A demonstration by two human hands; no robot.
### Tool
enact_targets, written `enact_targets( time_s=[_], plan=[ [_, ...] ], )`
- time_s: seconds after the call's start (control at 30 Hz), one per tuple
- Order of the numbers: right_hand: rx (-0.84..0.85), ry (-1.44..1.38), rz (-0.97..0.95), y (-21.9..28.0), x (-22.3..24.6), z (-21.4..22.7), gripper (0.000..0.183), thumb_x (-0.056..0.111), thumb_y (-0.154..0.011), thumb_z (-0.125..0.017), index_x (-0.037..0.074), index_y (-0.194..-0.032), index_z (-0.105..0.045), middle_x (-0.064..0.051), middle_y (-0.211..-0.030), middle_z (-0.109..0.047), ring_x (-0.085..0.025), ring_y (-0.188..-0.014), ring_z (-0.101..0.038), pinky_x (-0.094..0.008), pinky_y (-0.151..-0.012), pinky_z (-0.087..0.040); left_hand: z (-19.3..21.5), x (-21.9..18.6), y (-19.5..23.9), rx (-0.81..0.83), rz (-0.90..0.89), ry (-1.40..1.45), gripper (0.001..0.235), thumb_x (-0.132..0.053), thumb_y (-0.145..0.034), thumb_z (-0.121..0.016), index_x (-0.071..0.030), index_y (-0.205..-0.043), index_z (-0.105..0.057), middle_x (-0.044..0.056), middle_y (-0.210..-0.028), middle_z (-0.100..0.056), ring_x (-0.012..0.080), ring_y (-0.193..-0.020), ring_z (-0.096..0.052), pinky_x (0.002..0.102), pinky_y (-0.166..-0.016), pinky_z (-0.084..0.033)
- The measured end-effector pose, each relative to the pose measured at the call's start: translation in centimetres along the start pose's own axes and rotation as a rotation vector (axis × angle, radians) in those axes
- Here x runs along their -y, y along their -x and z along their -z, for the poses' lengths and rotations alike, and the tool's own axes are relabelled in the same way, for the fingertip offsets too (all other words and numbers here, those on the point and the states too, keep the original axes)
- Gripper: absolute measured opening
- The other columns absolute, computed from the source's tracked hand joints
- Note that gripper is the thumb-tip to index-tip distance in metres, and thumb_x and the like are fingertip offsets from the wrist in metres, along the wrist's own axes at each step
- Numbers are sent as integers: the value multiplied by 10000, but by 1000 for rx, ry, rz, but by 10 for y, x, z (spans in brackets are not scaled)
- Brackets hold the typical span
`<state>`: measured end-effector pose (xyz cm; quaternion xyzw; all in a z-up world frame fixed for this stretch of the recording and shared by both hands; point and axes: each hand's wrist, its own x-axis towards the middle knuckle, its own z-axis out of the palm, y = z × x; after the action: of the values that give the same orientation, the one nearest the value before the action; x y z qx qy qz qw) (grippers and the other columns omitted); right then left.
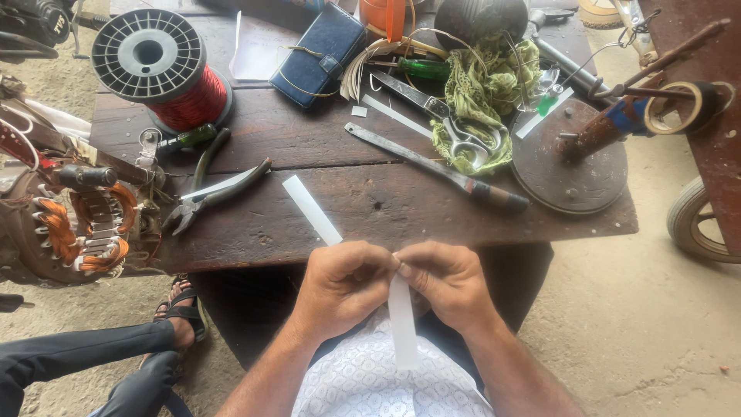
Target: The person folds small white strips of paper and places them into a motor stator assembly. They then handle a white wire, straightening it with both hands. The work takes place at a cluttered wooden table with various tools and materials.
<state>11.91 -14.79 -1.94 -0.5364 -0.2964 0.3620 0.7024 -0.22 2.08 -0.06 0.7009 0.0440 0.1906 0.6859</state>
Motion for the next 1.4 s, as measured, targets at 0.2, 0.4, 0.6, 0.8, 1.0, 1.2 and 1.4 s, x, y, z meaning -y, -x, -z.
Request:
enact_targets(
  time_s=[0.2, 0.4, 0.6, 0.8, 1.0, 1.2, 1.4],
  plan=[
    [43, -160, -81, -1, 5, 2, 185, 66, -946, -716, -20, -1104, -760, -130, -889, -785, -147, -735, -746, -252, -621, -617, 2, -2, 0, 33, -53, -75, 107, 29, -900, -710, -71, -937, -718, 11, -812, -727, 59, -702, -714, 211, -579, -593],
    [-29, -61, 66, -1, 7, 0, 152, 67, -969, -739, -10, -1099, -752, -118, -955, -779, -143, -831, -730, -243, -704, -599, -3, -10, -4, -19, -125, -218, 102, 17, -917, -718, -75, -960, -711, 15, -879, -736, 84, -764, -745, 214, -626, -626],
    [-19, 101, 246, 0, 9, 0, 146, 72, -996, -708, 20, -1130, -732, -95, -972, -787, -128, -867, -760, -233, -727, -626, -4, -8, -4, -14, -61, 7, 147, -53, -947, -733, -40, -1093, -716, 65, -981, -759, 128, -894, -774, 250, -748, -656],
    [-29, 107, 285, 0, 9, -1, 158, 30, -974, -726, 7, -1130, -722, -97, -967, -762, -128, -866, -743, -229, -725, -621, -5, -5, -2, -10, -67, 27, 110, -89, -967, -745, -47, -1068, -730, 59, -949, -765, 122, -876, -783, 247, -745, -648],
    [-55, 150, 263, 2, 6, -1, 134, 21, -968, -724, 2, -1100, -724, -85, -940, -758, -117, -835, -737, -223, -703, -619, -5, -9, -1, -17, -76, 26, 92, -43, -955, -746, -34, -1045, -728, 61, -935, -755, 125, -859, -781, 240, -715, -665],
    [-31, 330, 257, 2, 8, -1, 73, 72, -984, -711, 29, -1041, -728, -49, -867, -743, -84, -747, -727, -191, -632, -603, -7, -13, -1, -28, -87, -94, 61, -44, -948, -739, -39, -1002, -710, 48, -898, -740, 126, -816, -772, 242, -681, -657],
    [63, 376, 211, -6, 24, 3, 139, 104, -970, -706, -6, -1052, -731, -72, -909, -754, -118, -789, -726, -240, -652, -589, -4, -8, -4, 26, -228, -382, 83, -135, -995, -692, -56, -988, -714, 20, -751, -687, 132, -650, -678, 288, -564, -533]
  ],
)
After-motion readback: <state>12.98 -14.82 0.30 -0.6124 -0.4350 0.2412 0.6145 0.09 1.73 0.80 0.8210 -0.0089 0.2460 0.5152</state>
